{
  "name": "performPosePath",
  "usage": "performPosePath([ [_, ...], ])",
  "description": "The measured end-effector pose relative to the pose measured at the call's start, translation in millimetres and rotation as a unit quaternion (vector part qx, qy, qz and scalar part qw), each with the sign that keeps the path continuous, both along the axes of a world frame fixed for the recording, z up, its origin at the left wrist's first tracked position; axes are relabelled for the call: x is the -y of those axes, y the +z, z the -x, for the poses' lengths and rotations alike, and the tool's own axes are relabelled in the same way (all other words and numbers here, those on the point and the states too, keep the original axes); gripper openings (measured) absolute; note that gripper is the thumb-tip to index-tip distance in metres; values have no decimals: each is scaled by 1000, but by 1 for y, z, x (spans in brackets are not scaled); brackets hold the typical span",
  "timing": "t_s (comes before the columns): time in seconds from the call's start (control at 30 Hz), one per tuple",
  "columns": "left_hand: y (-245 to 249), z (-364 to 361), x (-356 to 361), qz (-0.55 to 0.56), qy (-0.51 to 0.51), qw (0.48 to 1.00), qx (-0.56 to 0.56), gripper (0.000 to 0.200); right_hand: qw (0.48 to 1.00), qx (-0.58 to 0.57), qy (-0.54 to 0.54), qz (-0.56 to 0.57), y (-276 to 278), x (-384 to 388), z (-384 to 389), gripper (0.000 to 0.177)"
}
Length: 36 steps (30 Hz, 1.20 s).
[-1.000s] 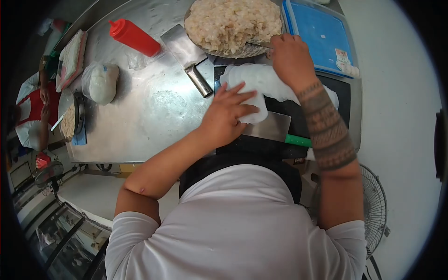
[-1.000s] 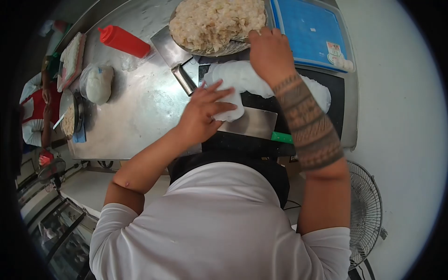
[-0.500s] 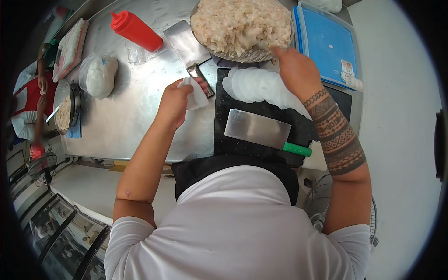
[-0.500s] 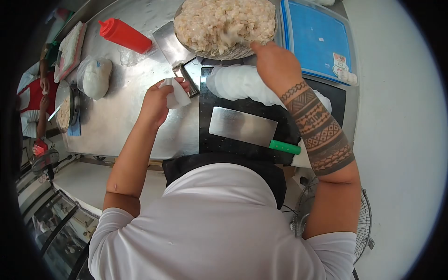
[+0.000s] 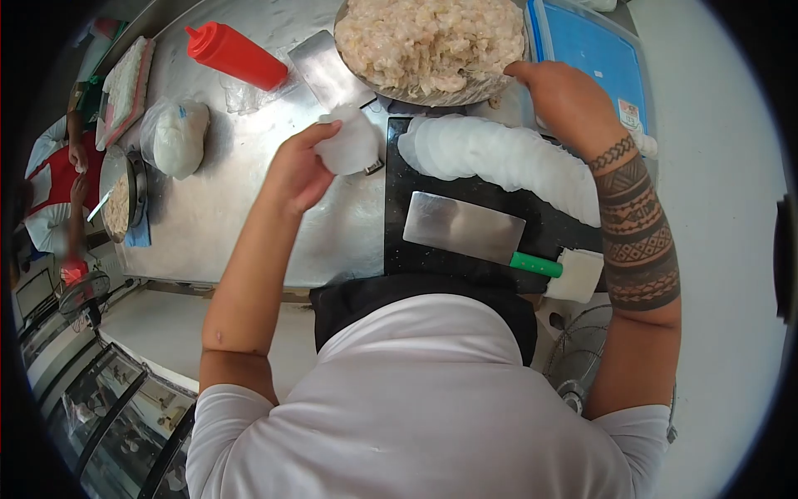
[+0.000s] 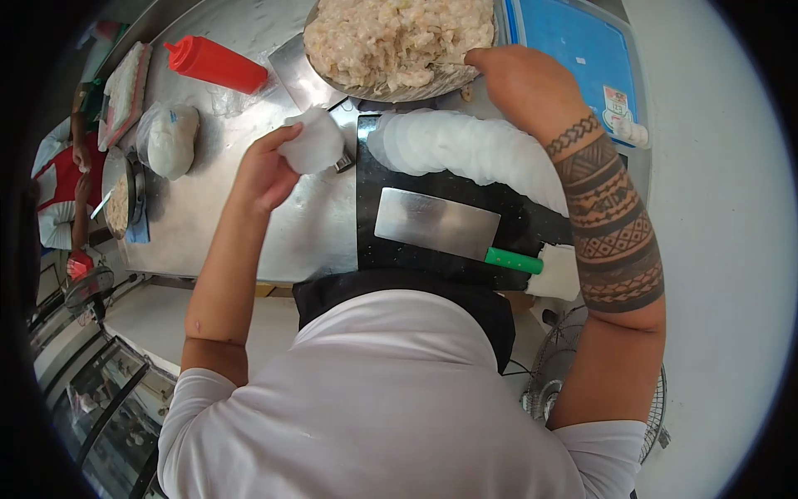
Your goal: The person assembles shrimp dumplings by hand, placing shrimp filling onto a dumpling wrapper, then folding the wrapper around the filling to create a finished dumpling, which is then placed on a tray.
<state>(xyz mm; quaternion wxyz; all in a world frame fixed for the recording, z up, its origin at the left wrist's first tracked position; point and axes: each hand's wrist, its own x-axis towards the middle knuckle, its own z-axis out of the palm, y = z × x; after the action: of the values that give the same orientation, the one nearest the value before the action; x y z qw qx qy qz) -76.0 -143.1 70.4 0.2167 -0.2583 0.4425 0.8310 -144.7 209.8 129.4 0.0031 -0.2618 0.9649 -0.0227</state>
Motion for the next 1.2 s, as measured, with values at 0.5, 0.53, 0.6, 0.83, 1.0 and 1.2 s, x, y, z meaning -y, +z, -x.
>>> performPosePath([
  [0.5, -12, 13, -95, -213, 154, 964, 31, 43, 943, 230, -17, 241, -35, -1, -57, 44],
  [0.53, -10, 10, -94, -217, 156, 963, 27, 43, 941, 201, -5, 274, -37, 6, -71, 48],
  [0.6, -6, 4, -92, -218, 157, 963, 24, 44, 959, 155, -5, 235, -34, 14, -94, 54],
  [0.83, 5, -12, -68, -164, 35, 985, -50, 49, 977, 79, -30, 196, 24, 9, -107, 48],
  [1.0, 26, -16, -64, -133, 2, 987, -94, 53, 993, 33, 24, 110, 30, 11, -105, 42],
  [1.2, 35, -16, -52, -236, 23, 967, -89, 63, 996, -15, -18, 83, 32, -15, -47, 29],
])
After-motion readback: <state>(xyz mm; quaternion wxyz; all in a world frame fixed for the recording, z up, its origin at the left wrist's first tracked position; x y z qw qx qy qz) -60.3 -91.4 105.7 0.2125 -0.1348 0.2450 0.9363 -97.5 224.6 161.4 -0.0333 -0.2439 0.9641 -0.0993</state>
